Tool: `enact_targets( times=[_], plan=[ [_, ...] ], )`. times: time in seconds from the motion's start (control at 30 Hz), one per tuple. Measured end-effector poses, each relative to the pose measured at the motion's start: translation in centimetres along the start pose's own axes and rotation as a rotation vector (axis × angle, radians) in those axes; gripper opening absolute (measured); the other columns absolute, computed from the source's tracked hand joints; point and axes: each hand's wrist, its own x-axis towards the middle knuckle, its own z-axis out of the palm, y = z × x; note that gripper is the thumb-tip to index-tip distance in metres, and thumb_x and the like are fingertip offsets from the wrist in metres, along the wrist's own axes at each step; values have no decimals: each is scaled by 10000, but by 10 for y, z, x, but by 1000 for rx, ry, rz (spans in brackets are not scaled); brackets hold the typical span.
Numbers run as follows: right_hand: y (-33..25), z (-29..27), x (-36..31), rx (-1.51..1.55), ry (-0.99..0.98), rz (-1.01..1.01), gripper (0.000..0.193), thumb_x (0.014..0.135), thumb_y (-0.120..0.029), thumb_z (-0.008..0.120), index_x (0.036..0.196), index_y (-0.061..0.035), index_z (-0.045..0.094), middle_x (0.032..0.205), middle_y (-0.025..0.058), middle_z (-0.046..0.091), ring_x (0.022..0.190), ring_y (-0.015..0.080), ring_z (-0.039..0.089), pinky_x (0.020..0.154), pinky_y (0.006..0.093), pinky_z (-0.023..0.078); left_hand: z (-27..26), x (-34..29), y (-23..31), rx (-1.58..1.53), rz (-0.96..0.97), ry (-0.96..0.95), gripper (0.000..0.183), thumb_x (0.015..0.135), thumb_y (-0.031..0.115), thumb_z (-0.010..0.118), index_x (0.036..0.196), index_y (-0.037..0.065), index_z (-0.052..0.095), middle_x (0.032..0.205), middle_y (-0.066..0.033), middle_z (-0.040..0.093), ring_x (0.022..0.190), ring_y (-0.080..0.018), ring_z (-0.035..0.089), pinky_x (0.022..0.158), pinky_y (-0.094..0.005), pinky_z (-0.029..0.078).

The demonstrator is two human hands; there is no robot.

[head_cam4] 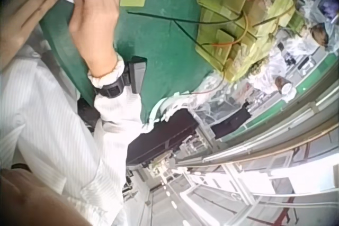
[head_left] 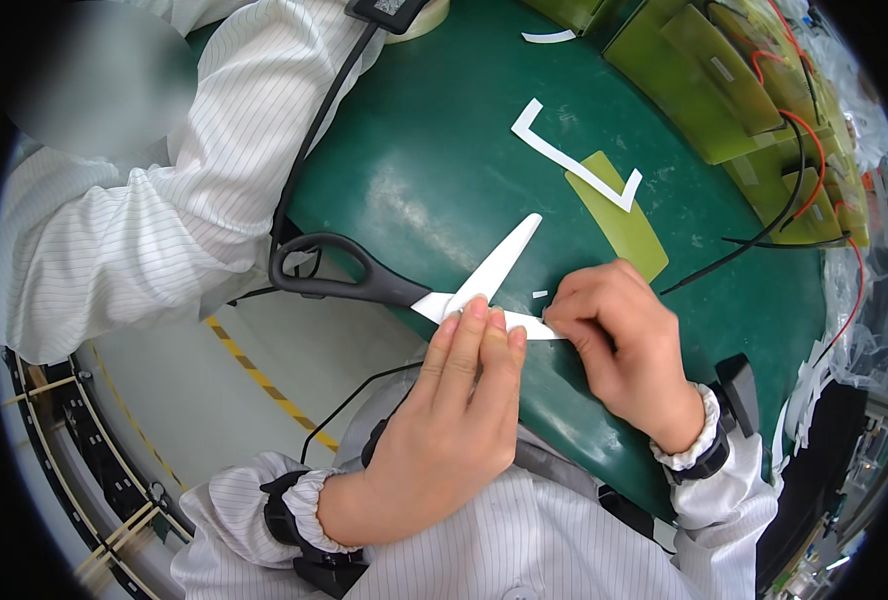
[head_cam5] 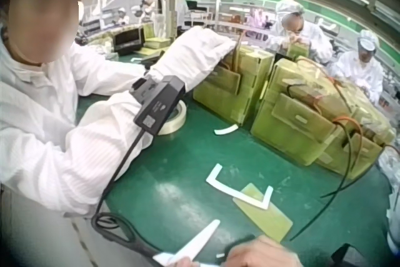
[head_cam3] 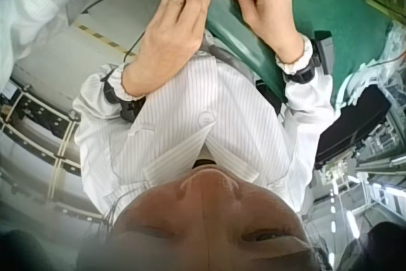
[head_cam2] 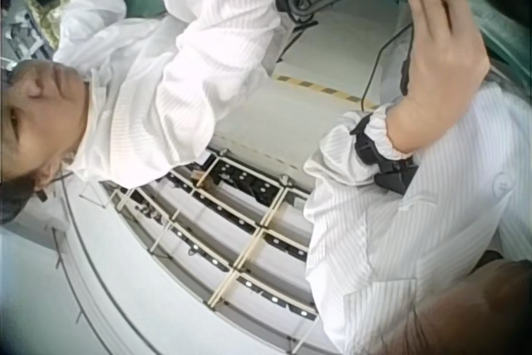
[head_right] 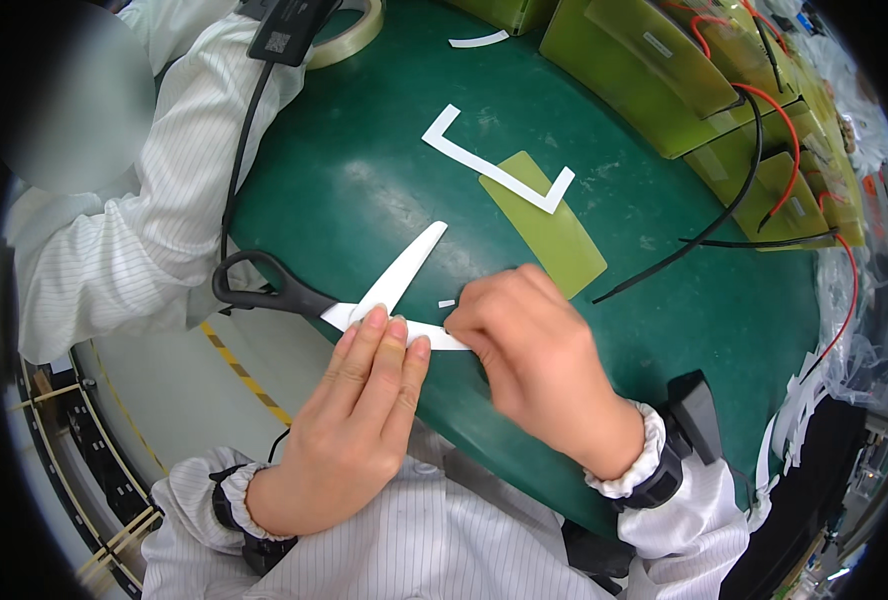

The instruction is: The person cuts green insulation sheets and insulation tape with scissors to apply insulation to large battery packs.

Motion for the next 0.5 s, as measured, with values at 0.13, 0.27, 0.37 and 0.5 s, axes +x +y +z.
enact_targets(
  times=[0.13, 0.27, 0.37, 0.5],
  plan=[
    [2, 3, 1, -13, 15, -48, 176, 649, 72, 621, 795, -9, 565, 809, 92, 553, 712, 253, 512, 614, 307, 439, -1, 1, 0, 0, 5, -3, 353, 700, 21, 534, 1025, -110, 574, 1045, -238, 557, 1083, -383, 508, 906, -418, 453],
    [-7, 5, 0, -201, -1, -116, 165, 659, 71, 604, 798, -8, 565, 819, 95, 554, 719, 255, 515, 610, 306, 446, -2, 2, 0, 31, 20, -6, 334, 716, 32, 536, 1018, -100, 585, 1030, -214, 558, 1085, -372, 508, 919, -400, 444],
    [-1, 6, -2, 39, 49, 61, 138, 697, 67, 596, 812, 1, 559, 788, 94, 557, 676, 222, 514, 591, 277, 446, -1, 2, -1, 31, 31, -11, 334, 715, 27, 538, 1020, -100, 584, 1034, -216, 555, 1089, -372, 504, 919, -400, 445],
    [3, -2, -2, 430, 84, 360, 66, 773, 42, 589, 812, -8, 570, 787, 47, 579, 662, 123, 521, 572, 229, 426, 2, 0, 0, 7, 21, 11, 355, 698, 4, 539, 1032, -114, 569, 1053, -245, 549, 1089, -383, 500, 904, -419, 455]
  ],
)
